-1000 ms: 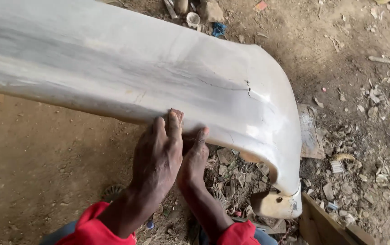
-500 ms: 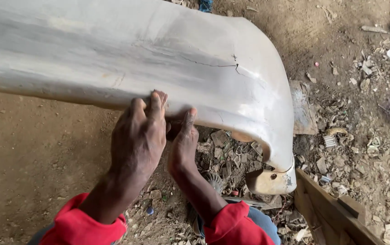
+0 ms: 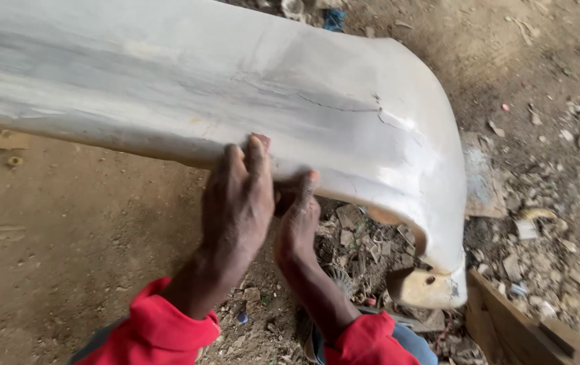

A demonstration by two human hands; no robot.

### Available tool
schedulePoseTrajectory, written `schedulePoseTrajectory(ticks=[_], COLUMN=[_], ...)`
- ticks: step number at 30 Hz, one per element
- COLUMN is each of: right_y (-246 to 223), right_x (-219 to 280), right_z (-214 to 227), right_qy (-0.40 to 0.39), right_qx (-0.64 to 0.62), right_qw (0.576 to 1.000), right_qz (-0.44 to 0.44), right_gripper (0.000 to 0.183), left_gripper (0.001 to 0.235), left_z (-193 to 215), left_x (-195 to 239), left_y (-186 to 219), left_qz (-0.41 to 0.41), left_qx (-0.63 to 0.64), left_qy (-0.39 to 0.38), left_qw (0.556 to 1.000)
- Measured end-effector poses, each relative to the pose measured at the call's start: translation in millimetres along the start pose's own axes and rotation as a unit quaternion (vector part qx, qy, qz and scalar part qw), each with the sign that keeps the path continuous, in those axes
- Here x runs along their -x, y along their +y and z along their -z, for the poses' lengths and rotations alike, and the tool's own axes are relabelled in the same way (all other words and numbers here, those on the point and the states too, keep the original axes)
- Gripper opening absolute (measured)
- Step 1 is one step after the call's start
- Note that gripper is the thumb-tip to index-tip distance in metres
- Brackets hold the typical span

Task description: The person sands a white car bumper with a sanding block, focusing on a cracked area. They use both hands to rub the surface, then switch to using their right hand to wipe the area clean.

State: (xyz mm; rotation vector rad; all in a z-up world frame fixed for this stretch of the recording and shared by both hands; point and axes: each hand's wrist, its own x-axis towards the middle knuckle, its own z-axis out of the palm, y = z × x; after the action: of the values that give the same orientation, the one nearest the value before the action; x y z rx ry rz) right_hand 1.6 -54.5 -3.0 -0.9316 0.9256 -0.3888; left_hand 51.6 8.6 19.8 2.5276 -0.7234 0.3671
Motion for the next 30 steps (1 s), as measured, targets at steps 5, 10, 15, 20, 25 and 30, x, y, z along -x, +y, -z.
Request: schedulePoseTrajectory(ticks=[5,10,15,20,25,30], right_y=[26.5,22.0,19.3,2.2,16.9,-7.5], right_x=[-32.0,-31.0,-29.3,-19.7,-29.1,-14.3], right_z=[26.2,25.3,24.2,24.8,21.5,20.4], right_qy=[-0.024,-0.039,-0.043,-0.019,-0.026,0.009], right_qx=[0.024,0.028,-0.011,0.096,-0.052,0.13], right_qw=[0.999,0.999,0.999,0.995,0.998,0.991], right_qz=[0.003,0.017,0.016,0.015,0.026,0.023], right_gripper=[0.074,0.083,0.081,0.086,0.074,0.085], left_gripper=[0.04,0.037,0.039,0.038,0.039,0.043], left_z=[-7.0,-16.9,-24.9,-10.2,-7.8,-4.9], left_x=[13.9,1.4,-8.0,12.0,-0.8,20.4], left_y=[14.3,9.8,3.2,20.5,10.9,26.7], left_qz=[0.076,0.018,-0.001,-0.028,0.001,-0.044], left_qx=[0.094,-0.013,-0.033,-0.024,0.001,-0.023], left_qy=[0.023,-0.018,-0.009,0.028,-0.01,0.012], left_qw=[0.992,1.0,0.999,0.999,1.0,0.999])
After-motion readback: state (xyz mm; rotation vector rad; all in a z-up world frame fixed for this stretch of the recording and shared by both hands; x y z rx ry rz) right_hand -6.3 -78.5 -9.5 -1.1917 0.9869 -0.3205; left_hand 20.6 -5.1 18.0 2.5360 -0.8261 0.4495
